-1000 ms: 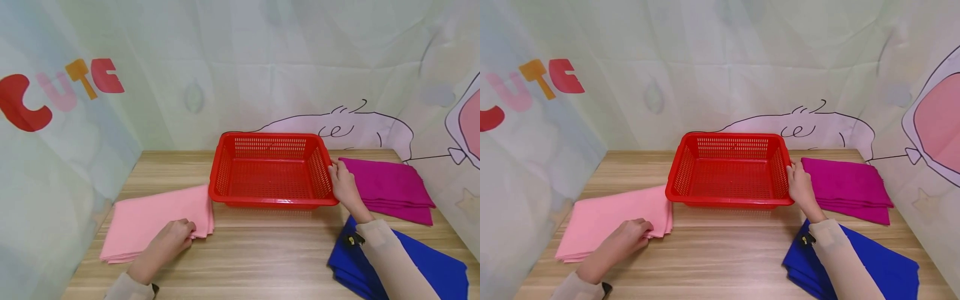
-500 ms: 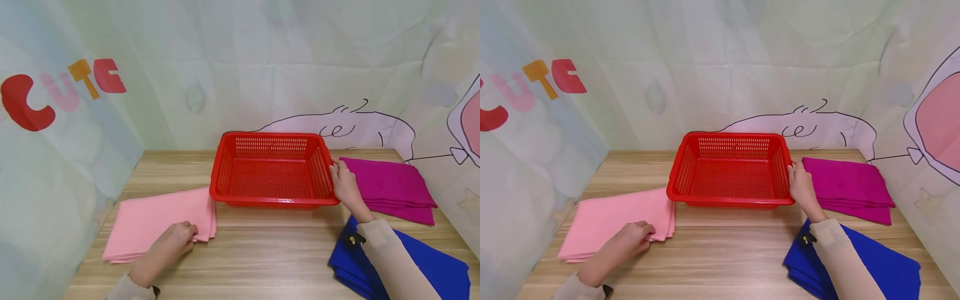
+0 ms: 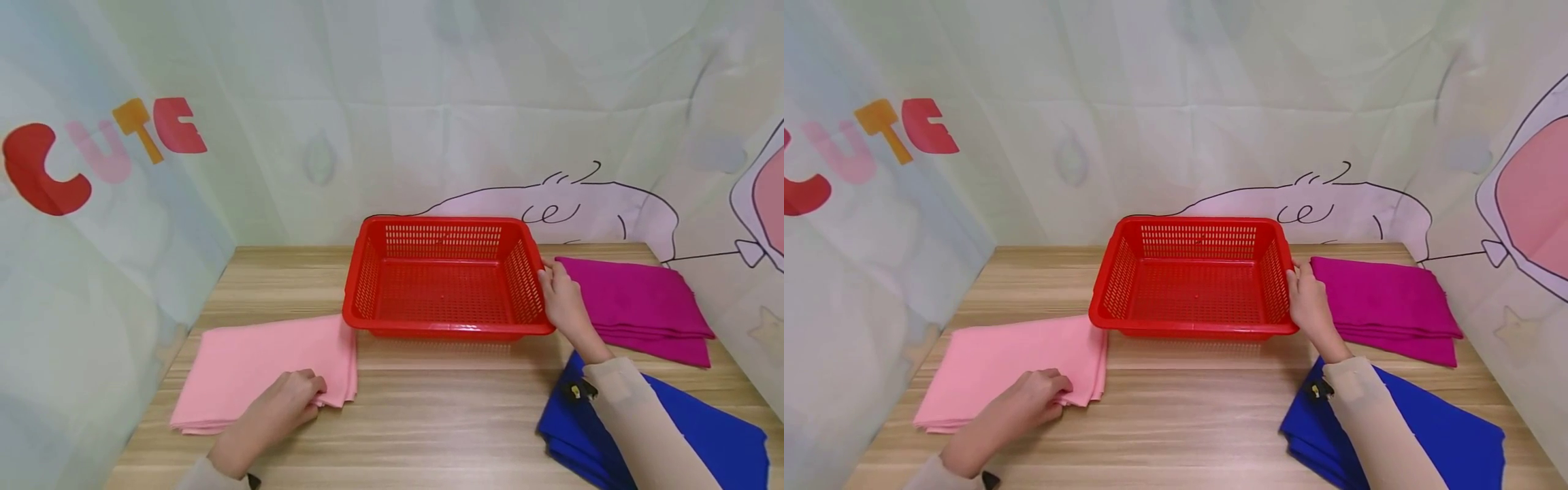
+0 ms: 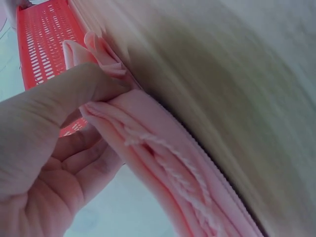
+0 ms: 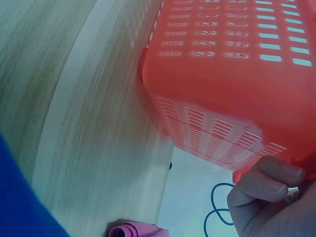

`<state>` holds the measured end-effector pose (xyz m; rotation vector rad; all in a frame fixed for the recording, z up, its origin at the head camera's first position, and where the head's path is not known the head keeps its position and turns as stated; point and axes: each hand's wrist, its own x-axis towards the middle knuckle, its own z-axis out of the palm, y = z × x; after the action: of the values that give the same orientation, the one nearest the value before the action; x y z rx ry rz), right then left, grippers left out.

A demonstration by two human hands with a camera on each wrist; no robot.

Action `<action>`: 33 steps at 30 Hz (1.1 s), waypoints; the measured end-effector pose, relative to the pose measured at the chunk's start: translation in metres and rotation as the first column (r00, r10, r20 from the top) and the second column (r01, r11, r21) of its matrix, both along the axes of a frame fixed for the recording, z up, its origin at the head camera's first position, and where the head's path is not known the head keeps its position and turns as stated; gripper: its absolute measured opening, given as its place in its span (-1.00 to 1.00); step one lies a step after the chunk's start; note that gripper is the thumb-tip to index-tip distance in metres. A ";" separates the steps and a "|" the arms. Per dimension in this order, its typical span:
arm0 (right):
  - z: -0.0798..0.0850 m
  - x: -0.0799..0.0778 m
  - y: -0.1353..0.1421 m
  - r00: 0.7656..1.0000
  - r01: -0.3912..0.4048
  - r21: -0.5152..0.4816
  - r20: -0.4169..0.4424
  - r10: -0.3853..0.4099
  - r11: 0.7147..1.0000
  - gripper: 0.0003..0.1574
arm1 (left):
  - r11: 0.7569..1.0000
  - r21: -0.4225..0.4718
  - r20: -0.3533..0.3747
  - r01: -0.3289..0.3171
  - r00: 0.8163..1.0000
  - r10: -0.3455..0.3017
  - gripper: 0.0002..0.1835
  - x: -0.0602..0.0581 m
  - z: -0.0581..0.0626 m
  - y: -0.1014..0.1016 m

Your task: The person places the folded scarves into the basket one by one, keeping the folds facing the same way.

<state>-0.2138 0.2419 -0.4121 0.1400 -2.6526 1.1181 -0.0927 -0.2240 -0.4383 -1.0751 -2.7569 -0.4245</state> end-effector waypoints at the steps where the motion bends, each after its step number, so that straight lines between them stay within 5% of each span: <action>1: 0.000 0.000 0.000 1.000 0.003 0.001 -0.002 -0.003 1.000 -0.43 | 1.000 -0.004 0.012 -0.004 1.000 0.004 -0.74 0.001 0.000 0.000; 10: -0.001 0.000 -0.001 1.000 0.009 0.014 -0.018 -0.009 1.000 -0.45 | 0.999 -0.042 0.070 -0.029 0.997 0.032 -0.75 0.008 0.005 0.003; 33: 0.003 0.003 -0.003 1.000 0.013 0.004 -0.015 -0.013 1.000 -0.47 | 0.997 -0.069 0.046 0.028 0.999 -0.025 -0.78 0.020 0.008 0.009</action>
<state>-0.2107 0.2393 -0.4091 0.1308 -2.6385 1.1035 -0.0725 -0.2154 -0.4303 -1.1330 -2.8188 -0.3633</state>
